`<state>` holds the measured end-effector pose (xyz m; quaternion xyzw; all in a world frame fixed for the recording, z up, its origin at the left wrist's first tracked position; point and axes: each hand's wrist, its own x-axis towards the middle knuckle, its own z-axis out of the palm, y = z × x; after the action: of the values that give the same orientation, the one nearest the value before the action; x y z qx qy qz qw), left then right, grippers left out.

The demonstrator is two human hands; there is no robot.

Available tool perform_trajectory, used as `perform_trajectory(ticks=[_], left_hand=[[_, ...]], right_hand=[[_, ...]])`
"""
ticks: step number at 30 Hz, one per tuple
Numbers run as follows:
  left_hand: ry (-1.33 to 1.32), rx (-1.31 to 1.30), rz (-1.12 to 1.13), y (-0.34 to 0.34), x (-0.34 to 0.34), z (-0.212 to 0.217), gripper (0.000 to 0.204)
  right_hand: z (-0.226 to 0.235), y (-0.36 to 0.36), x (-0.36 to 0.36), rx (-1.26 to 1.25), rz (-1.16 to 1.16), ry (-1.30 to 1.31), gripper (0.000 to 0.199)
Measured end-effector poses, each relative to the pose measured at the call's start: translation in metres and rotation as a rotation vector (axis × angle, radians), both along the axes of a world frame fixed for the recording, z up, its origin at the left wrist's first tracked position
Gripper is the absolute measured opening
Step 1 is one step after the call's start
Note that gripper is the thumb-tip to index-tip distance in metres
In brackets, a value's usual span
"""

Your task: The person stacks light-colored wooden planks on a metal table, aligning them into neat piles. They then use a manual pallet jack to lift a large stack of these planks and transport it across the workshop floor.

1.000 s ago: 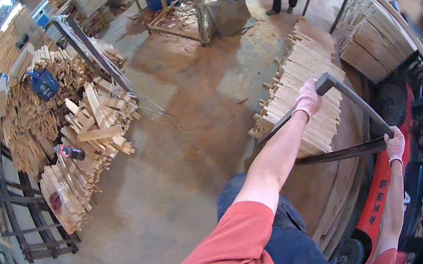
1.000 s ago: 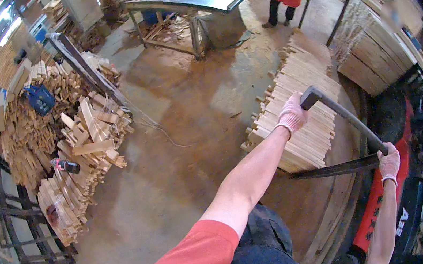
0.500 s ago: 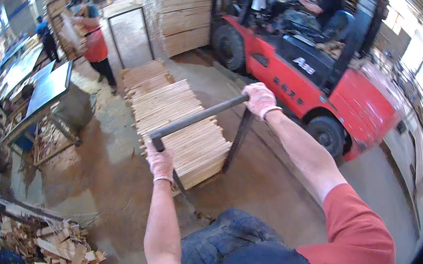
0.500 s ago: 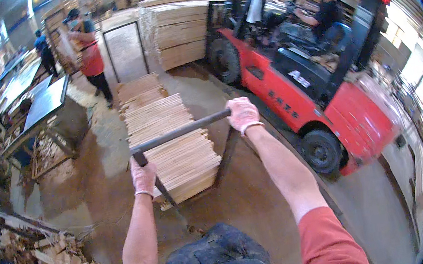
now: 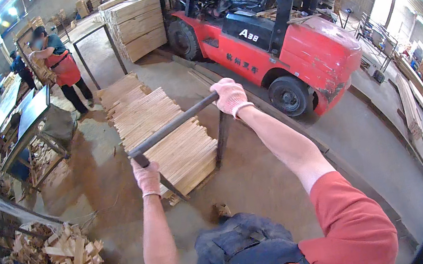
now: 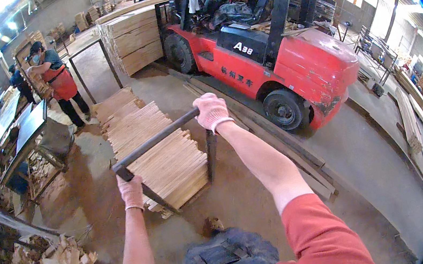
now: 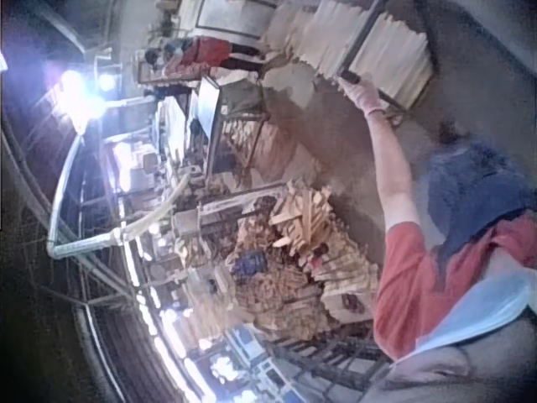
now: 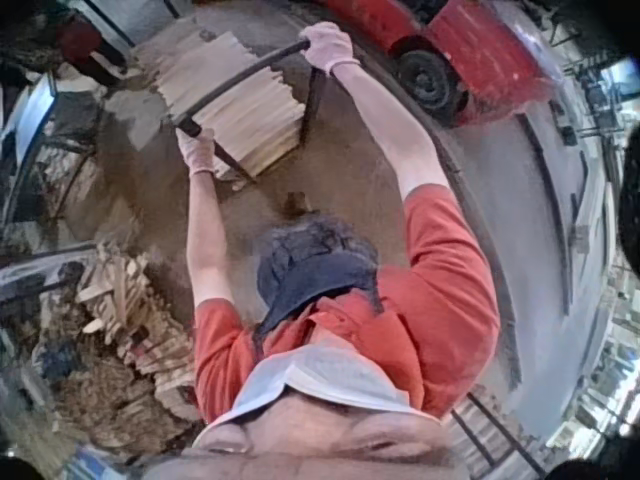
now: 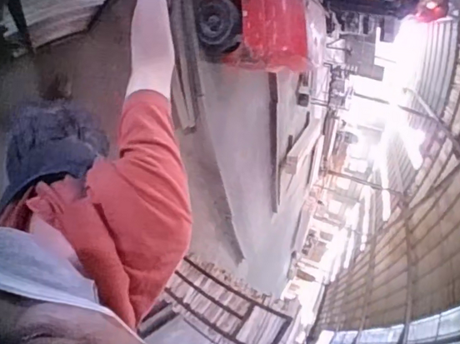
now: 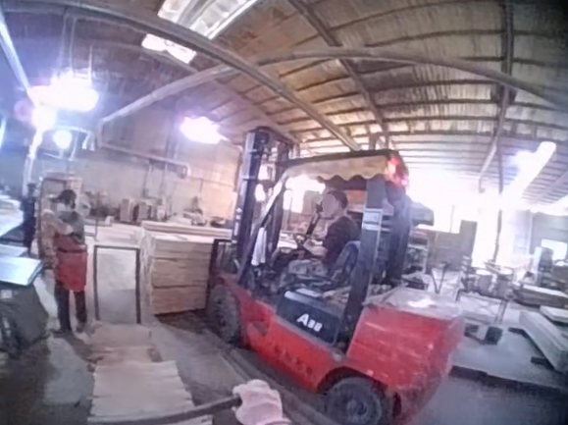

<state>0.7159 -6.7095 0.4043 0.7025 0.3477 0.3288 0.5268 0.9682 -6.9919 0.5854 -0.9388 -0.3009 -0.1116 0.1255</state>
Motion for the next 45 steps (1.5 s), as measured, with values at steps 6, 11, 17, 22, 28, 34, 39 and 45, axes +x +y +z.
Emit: perform_trajectory(ticks=[6, 11, 17, 22, 28, 34, 39, 45], left_hand=[[0.098, 0.214, -0.071, -0.118, -0.101, 0.039, 0.074], [0.43, 0.177, -0.168, -0.221, -0.165, 0.086, 0.062], [0.283, -0.075, -0.277, -0.256, -0.286, 0.162, 0.055], [0.059, -0.088, -0.063, -0.302, -0.464, 0.016, 0.051], [0.615, -0.656, 0.452, -0.411, -0.814, -0.124, 0.055], [1.046, -0.551, 0.147, -0.66, -1.042, -0.184, 0.046], [0.883, -1.188, 0.579, -0.586, -1.207, -0.128, 0.049], [0.384, -1.217, 0.94, -0.47, -1.269, -0.028, 0.053]], right_hand=[[-0.072, -0.084, -0.247, 0.597, 0.097, 0.264, 0.067], [-0.155, -0.101, -0.339, 0.443, 0.339, 1.071, 0.078], [-0.255, -0.079, -0.319, 0.878, 0.455, 1.294, 0.033], [-0.171, -0.07, -0.441, 0.841, 0.473, 1.09, 0.051], [-0.224, -0.038, -0.459, 0.88, 0.351, 1.337, 0.066], [-0.149, -0.032, -0.526, 0.668, 0.446, 1.288, 0.05], [-0.13, -0.011, -0.681, 0.93, 0.067, 1.435, 0.038], [-0.097, 0.02, -0.773, 1.261, -0.068, 0.971, 0.031]])
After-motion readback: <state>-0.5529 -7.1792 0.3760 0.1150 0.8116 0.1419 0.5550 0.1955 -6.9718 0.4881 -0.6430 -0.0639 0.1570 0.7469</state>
